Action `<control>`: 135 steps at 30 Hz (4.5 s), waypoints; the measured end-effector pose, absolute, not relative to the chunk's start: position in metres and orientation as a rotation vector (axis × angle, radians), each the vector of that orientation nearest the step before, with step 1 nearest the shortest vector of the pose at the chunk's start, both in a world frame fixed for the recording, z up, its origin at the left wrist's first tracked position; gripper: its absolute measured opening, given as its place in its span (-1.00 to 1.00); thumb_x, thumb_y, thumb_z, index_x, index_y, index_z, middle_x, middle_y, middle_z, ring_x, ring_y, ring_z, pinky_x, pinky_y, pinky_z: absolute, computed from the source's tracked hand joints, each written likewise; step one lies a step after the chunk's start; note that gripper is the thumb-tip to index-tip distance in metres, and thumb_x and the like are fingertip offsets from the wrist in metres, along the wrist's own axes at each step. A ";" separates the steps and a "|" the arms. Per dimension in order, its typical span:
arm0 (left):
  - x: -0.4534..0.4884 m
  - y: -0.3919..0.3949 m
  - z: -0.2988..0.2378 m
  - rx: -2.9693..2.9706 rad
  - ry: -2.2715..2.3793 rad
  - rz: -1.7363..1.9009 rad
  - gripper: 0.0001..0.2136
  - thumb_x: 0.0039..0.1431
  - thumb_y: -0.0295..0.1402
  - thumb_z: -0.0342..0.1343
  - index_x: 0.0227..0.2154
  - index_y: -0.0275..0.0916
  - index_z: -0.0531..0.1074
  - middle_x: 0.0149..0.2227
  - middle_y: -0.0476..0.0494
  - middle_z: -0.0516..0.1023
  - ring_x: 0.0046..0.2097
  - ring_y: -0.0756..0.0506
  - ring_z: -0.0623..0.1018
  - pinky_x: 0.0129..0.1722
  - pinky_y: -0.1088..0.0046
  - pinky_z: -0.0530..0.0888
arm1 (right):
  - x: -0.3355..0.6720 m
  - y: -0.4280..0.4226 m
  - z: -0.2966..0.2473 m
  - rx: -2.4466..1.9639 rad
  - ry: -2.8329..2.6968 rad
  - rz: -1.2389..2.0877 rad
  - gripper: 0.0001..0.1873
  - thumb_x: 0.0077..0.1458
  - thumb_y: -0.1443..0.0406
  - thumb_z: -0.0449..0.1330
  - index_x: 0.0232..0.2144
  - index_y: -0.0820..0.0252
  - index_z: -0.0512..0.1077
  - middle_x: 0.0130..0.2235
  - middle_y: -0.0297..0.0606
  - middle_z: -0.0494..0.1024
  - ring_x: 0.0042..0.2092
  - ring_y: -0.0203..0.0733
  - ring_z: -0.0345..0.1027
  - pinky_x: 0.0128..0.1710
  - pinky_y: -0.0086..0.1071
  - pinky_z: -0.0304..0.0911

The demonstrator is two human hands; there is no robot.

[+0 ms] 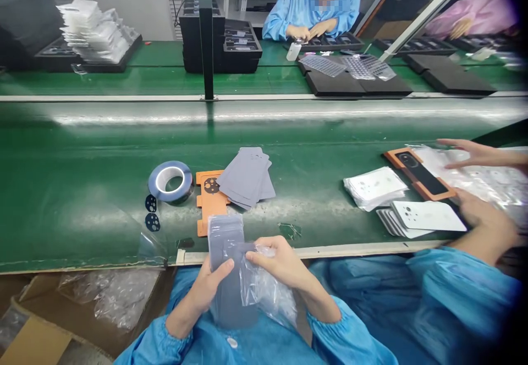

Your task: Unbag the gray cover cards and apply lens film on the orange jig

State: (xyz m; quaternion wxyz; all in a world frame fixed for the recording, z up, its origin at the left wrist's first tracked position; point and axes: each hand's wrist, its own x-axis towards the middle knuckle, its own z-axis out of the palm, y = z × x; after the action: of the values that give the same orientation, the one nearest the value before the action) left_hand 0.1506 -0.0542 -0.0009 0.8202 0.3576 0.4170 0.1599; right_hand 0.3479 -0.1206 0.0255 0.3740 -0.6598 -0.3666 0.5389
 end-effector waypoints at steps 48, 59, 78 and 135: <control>0.157 -0.027 0.001 0.807 0.689 0.374 -0.60 -0.11 -0.24 0.46 -0.22 -0.31 0.53 -0.31 -0.19 0.66 -0.29 -0.20 0.64 -0.23 0.27 0.56 | 0.375 -0.095 0.065 -1.834 -1.084 1.156 -0.63 -0.10 0.09 0.42 -0.25 0.17 0.62 -0.17 -0.16 0.66 -0.06 0.10 0.49 0.05 -0.14 0.27; 0.154 -0.034 0.010 0.498 0.824 0.328 -0.53 0.02 -0.08 0.32 -0.13 -0.35 0.45 -0.32 -0.33 0.67 -0.30 -0.31 0.66 -0.28 0.16 0.57 | 0.403 -0.138 0.025 -1.669 -0.866 0.961 -0.85 -0.12 0.39 0.17 -0.55 0.12 0.23 -0.55 -0.44 0.36 -0.49 -0.28 0.21 -0.44 -0.42 0.12; 0.138 -0.055 -0.003 0.824 0.887 0.344 -0.47 -0.07 -0.11 0.41 -0.06 -0.27 0.49 -0.07 -0.29 0.62 -0.06 -0.27 0.59 -0.03 0.19 0.50 | 0.349 -0.130 0.013 -1.610 -1.012 1.503 -0.58 0.08 0.13 0.28 -0.63 0.22 0.24 -0.56 -0.45 0.20 -0.46 -0.36 0.03 -0.45 -0.45 -0.01; 0.153 -0.045 0.003 0.786 0.820 0.369 -0.48 -0.18 -0.20 0.48 -0.13 -0.30 0.50 -0.18 -0.25 0.65 -0.15 -0.23 0.61 -0.13 0.26 0.53 | 0.395 -0.130 0.034 -1.812 -1.016 1.057 -0.72 0.01 0.31 0.17 -0.17 0.12 0.47 -0.52 -0.39 0.47 -0.46 -0.18 0.32 -0.38 -0.35 0.21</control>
State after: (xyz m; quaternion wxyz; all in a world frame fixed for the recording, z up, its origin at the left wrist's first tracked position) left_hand 0.1529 -0.0454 0.0028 0.8270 0.3700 0.3860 0.1739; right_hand 0.3955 -0.1304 0.0342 0.3942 -0.7143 -0.4007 0.4169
